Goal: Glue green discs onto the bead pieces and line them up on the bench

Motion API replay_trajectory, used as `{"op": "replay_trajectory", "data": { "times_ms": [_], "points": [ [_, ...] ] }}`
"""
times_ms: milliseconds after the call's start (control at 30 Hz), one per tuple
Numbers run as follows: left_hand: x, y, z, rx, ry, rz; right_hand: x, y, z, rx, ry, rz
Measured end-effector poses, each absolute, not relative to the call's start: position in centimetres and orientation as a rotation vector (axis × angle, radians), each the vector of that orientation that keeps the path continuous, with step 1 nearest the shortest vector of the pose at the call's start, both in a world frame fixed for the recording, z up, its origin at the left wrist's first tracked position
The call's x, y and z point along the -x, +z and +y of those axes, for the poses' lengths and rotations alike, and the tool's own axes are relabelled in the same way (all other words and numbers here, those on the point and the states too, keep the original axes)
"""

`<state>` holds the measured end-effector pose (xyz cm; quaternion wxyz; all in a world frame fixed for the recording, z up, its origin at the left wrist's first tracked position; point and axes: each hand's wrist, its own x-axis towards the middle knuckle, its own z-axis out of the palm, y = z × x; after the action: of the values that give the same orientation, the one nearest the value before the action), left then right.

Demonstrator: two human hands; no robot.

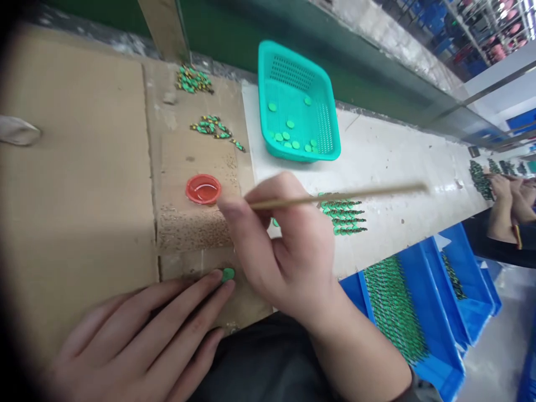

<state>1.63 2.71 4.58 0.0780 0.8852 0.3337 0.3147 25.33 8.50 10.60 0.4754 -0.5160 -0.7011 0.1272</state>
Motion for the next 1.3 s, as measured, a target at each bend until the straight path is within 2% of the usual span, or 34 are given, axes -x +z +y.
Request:
{"op": "replay_trajectory", "data": {
  "times_ms": [100,233,867,1100,1300],
  "points": [
    [-2.1,4.6,2.8,-2.653,0.992,1.012,-24.6,11.1,12.1,1.161,0.186,-1.774],
    [-2.2,4.3,2.7,-2.672,0.992,1.028,-24.2,10.2,14.3,1.121,0.197,-1.881],
    [-2.2,3.7,2.6,-2.663,1.034,1.054,-23.9,9.6,14.7,1.127,0.203,-1.884],
    [-1.6,4.2,2.3,-2.629,0.942,1.031,-24.6,10.4,9.5,1.14,0.259,-1.672],
    [-0.9,4.0,2.0,-2.6,0.878,1.01,-26.0,8.2,3.8,1.157,0.344,-1.673]
  ]
}}
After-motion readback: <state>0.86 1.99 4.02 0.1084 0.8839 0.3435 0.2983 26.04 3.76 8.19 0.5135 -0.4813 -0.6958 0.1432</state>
